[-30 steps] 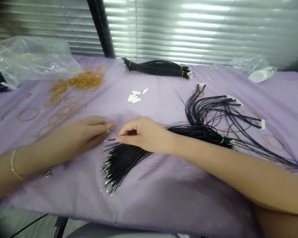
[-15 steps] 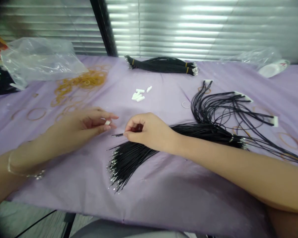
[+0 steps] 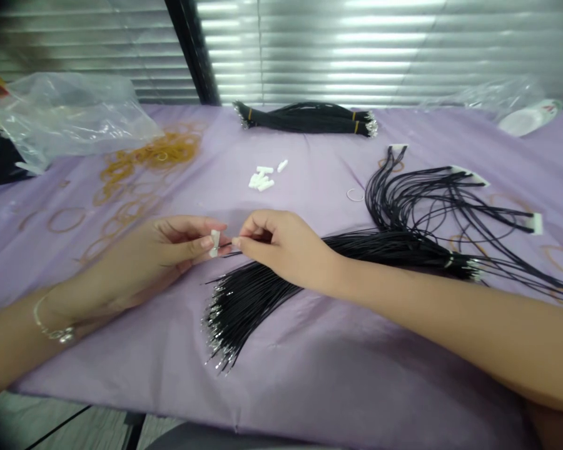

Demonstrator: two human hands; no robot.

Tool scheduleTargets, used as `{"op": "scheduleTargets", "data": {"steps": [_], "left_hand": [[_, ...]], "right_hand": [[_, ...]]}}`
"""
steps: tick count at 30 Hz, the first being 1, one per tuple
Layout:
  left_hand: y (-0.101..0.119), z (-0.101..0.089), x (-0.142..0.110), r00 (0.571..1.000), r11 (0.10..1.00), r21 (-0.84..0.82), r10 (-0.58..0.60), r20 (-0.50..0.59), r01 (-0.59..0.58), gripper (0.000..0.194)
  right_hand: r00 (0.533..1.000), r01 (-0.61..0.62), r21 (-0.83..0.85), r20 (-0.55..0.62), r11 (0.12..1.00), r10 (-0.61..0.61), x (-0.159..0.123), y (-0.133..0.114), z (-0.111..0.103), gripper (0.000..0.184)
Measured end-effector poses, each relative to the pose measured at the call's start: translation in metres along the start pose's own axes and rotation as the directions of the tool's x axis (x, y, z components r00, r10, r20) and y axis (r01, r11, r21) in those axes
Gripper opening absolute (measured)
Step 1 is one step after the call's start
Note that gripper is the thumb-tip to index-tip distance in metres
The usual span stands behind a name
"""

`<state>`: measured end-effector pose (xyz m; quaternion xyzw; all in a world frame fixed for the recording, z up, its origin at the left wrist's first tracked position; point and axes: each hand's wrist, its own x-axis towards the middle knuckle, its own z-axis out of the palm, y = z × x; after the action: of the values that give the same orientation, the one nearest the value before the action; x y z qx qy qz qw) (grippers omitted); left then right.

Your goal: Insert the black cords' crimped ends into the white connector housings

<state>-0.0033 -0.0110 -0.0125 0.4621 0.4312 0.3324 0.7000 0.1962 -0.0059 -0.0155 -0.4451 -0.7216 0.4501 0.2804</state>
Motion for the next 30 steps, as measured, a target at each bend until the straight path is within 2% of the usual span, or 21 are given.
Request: {"op": "scheduleTargets", "data": {"steps": [3, 7, 11, 14, 19, 25, 30], "left_hand": [[0.0002, -0.0007, 0.0014, 1.0, 0.999, 0.05, 0.012, -0.024, -0.011, 0.014], [0.0014, -0.0024, 0.0028, 0.998, 0.996, 0.09, 0.019, -0.065, -0.013, 0.022], [0.0022, -0.0025, 0.0041, 0.997, 0.996, 0.056, -0.067, -0.04, 0.069, 0.033], [0.0027, -0.0019, 0.0045, 0.994, 0.994, 0.037, -0.107, -0.012, 0.108, 0.03], [0.0027, -0.0009, 0.0037, 0.998, 0.995, 0.077, -0.065, 0.017, 0.063, 0.016], [0.0019, -0.0007, 0.0026, 1.0, 0.988, 0.149, -0.031, 0.0, 0.03, 0.023], [0.0022, -0.0009, 0.0023, 0.998, 0.984, 0.171, -0.059, 0.022, 0.055, 0.026]], "right_hand": [[1.0, 0.016, 0.009, 0.012, 1.0, -0.016, -0.0008, -0.0002, 0.0007, 0.017], [0.998, 0.049, 0.009, -0.035, 0.999, -0.049, -0.0026, 0.0005, 0.0022, 0.019], [0.995, 0.044, -0.007, -0.086, 0.999, -0.045, -0.0039, 0.0007, 0.0031, 0.021], [0.993, 0.032, -0.025, -0.116, 0.999, -0.035, -0.0044, -0.0002, 0.0032, 0.021], [0.99, 0.072, -0.038, -0.121, 0.997, -0.076, -0.0043, -0.0006, 0.0021, 0.019], [0.982, 0.118, 0.037, -0.153, 0.992, -0.111, -0.004, 0.0019, 0.003, 0.018], [0.97, 0.171, -0.008, -0.175, 0.985, -0.169, -0.0059, 0.0036, 0.0049, 0.014]]}}
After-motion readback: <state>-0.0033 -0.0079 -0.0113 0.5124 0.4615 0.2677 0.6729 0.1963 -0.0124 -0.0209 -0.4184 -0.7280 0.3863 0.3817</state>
